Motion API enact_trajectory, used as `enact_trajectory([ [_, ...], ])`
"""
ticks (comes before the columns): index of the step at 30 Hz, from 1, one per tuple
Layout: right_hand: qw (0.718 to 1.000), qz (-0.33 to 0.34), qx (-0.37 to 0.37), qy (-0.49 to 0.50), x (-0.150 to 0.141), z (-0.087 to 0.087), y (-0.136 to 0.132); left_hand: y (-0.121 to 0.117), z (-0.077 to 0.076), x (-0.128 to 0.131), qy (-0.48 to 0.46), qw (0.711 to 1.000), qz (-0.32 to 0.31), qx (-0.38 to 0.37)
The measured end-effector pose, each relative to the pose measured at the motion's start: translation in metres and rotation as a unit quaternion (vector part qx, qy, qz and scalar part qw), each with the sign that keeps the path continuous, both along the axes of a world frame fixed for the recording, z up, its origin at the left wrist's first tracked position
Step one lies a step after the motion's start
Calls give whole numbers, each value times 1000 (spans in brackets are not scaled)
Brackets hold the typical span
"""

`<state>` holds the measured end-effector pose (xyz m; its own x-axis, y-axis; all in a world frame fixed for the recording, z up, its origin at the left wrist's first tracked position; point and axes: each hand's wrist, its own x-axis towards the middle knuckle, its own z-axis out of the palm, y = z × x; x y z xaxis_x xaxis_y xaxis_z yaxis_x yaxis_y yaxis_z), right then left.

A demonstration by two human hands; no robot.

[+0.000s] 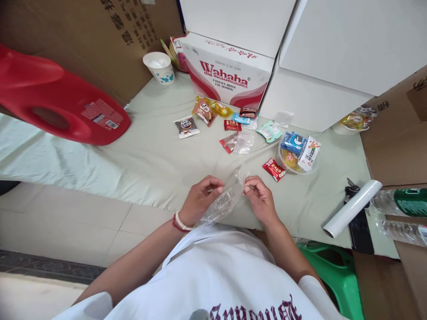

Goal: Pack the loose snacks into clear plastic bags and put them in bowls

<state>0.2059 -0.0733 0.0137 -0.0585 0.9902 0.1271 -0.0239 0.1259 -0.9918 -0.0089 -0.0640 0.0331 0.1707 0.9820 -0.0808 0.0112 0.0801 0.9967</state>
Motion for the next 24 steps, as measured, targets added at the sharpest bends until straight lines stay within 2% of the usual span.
enact_trajectory([
  [3,998,29,31,-44,-1,7,-2,14,-4,29,-60,998,-3,-36],
  [6,998,35,23,-56,-4,9,-5,17,-6,42,-83,996,7,-31],
  [11,997,-51,-60,8,-17,3,-2,11,-6,42,-50,998,14,22],
  [14,987,-83,-111,82,-20,4,7,13,-4,30,-112,993,43,1],
  [18,969,-81,-174,158,-16,10,21,26,2,-2,-245,961,56,-112],
  [21,970,-93,-182,134,-16,13,31,40,7,-28,-227,963,56,-131],
  [24,973,-84,-184,109,-23,18,39,53,6,-48,-178,978,52,-92],
])
